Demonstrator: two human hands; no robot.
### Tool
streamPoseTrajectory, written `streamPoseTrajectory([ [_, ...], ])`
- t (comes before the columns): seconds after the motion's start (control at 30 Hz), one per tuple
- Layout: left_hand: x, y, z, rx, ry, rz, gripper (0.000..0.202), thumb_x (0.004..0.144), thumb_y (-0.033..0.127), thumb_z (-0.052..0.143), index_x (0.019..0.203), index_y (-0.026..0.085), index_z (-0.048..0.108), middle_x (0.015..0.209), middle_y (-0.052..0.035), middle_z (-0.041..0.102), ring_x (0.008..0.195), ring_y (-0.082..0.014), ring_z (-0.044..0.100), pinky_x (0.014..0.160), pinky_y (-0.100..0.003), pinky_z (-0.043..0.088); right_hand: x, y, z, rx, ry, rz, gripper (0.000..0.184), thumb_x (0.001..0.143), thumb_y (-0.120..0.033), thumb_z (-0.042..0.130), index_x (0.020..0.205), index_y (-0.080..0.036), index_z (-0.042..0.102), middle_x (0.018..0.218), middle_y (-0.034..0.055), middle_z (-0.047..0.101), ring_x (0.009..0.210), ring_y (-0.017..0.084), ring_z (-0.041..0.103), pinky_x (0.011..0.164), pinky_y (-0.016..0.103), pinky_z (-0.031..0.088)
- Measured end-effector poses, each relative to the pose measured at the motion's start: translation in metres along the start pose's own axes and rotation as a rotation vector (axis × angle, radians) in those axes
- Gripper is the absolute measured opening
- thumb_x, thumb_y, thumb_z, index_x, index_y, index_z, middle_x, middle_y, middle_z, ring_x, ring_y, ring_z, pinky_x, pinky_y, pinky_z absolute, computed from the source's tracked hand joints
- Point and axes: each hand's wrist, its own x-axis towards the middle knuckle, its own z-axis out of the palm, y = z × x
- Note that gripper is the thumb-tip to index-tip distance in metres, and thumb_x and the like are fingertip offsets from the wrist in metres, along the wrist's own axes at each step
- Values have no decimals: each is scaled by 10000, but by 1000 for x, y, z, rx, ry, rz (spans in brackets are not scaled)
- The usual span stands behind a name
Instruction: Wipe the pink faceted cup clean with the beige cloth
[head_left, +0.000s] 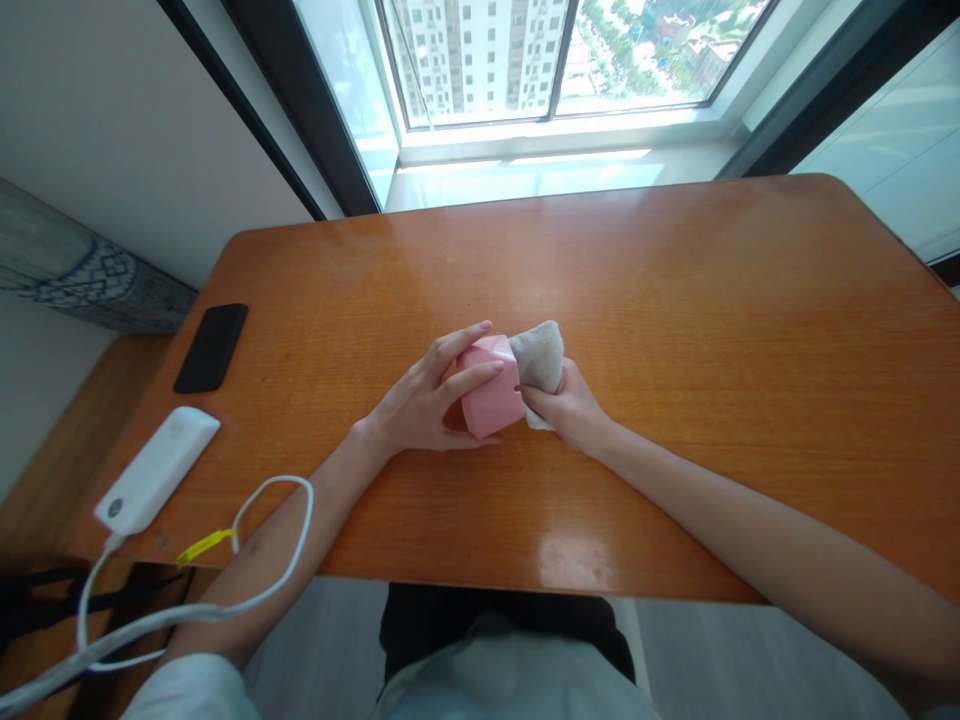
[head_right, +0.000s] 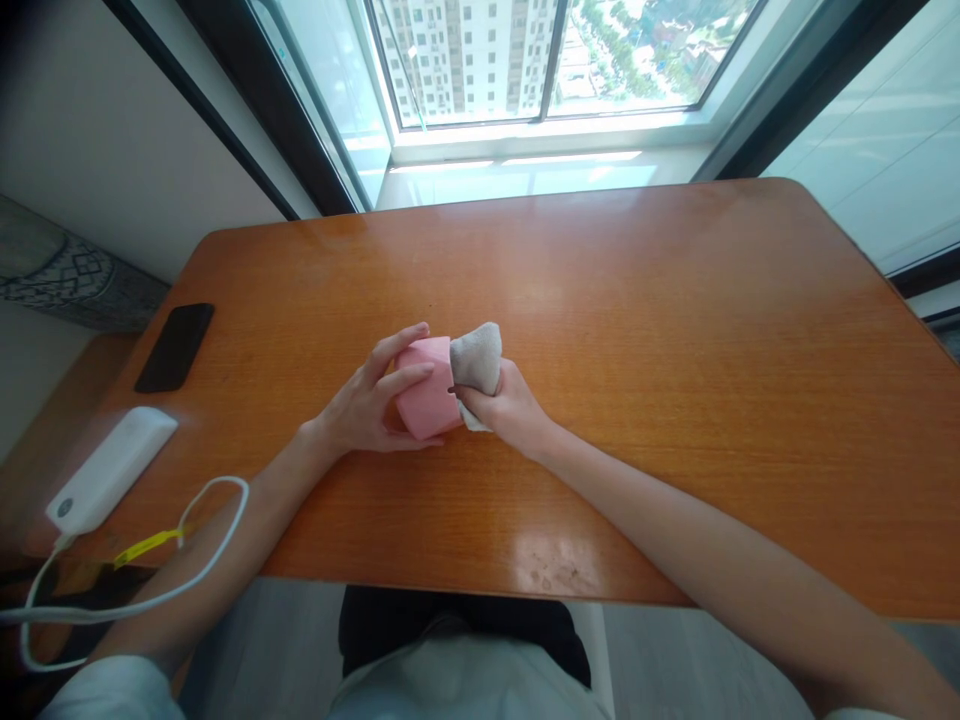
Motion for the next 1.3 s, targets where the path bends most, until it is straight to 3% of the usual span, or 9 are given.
streamPoseTrajectory([
  [0.33, 13, 8, 0, -228, 60, -216, 1145, 703, 684, 1015, 1644, 293, 492, 1613, -211, 581, 1483, -437, 625, 1206, -601, 575, 0, -12, 4, 17, -46, -42, 291, 741, -367, 855, 969, -186, 834, 882, 42, 822, 815, 229, 724, 745, 326, 597],
  [0.5, 8, 7, 3, -428, 59, -444, 1004, 789, 743, 923, 1580, 273, 522, 1429, -151, 716, 1189, -325, 759, 986, -437, 637, 1, -10, 3, 27, -12, -28, 336, 716, -393, 903, 968, -182, 831, 949, 64, 852, 843, 246, 754, 794, 350, 622],
  [0.6, 4, 7, 6, -473, 49, -500, 1012, 796, 774, 901, 1584, 276, 509, 1426, -146, 714, 1154, -312, 760, 988, -431, 625, 1, -10, 3, 26, -15, -26, 356, 713, -410, 914, 979, -186, 836, 955, 65, 857, 877, 264, 770, 796, 354, 631],
  [0.7, 1, 6, 9, -458, 51, -450, 1106, 780, 803, 903, 1653, 293, 453, 1571, -188, 621, 1321, -376, 708, 1101, -517, 606, 0, -10, 3, 19, -26, -29, 326, 724, -396, 900, 961, -183, 834, 927, 59, 854, 848, 252, 765, 790, 349, 631],
  [0.8, 0, 2, 8, -357, 77, -302, 1275, 739, 831, 921, 1755, 347, 322, 1740, -208, 453, 1579, -459, 521, 1262, -662, 505, -1, -10, 3, 18, -34, -37, 284, 737, -373, 877, 945, -187, 826, 912, 53, 850, 839, 249, 764, 788, 351, 631],
  [0.87, -1, -1, 5, -260, 70, -185, 1330, 720, 811, 948, 1784, 395, 266, 1797, -193, 379, 1658, -471, 429, 1301, -704, 464, -1, -10, 3, 26, -30, -38, 278, 740, -362, 875, 954, -194, 822, 896, 49, 840, 863, 258, 771, 787, 348, 629],
  [0.97, -4, -5, 1, -106, 10, -64, 1321, 720, 774, 972, 1786, 422, 276, 1823, -186, 342, 1651, -462, 454, 1277, -681, 511, 0, -7, 3, 51, -17, -38, 306, 742, -344, 877, 1007, -200, 822, 900, 44, 831, 897, 261, 782, 786, 333, 622],
  [1.1, -5, -5, -3, -7, -33, -11, 1297, 767, 703, 979, 1795, 374, 260, 1812, -229, 348, 1631, -453, 488, 1243, -649, 562, 0, -4, 2, 68, -23, -34, 338, 753, -334, 873, 1058, -195, 829, 957, 49, 843, 880, 246, 777, 773, 322, 615],
  [1.3, 5, 4, -6, -89, 2, -113, 1137, 774, 659, 995, 1708, 337, 432, 1706, -223, 480, 1523, -418, 608, 1198, -582, 613, 1, -4, 3, 72, -11, -26, 299, 745, -331, 861, 1005, -185, 840, 924, 44, 833, 799, 220, 740, 734, 316, 599],
])
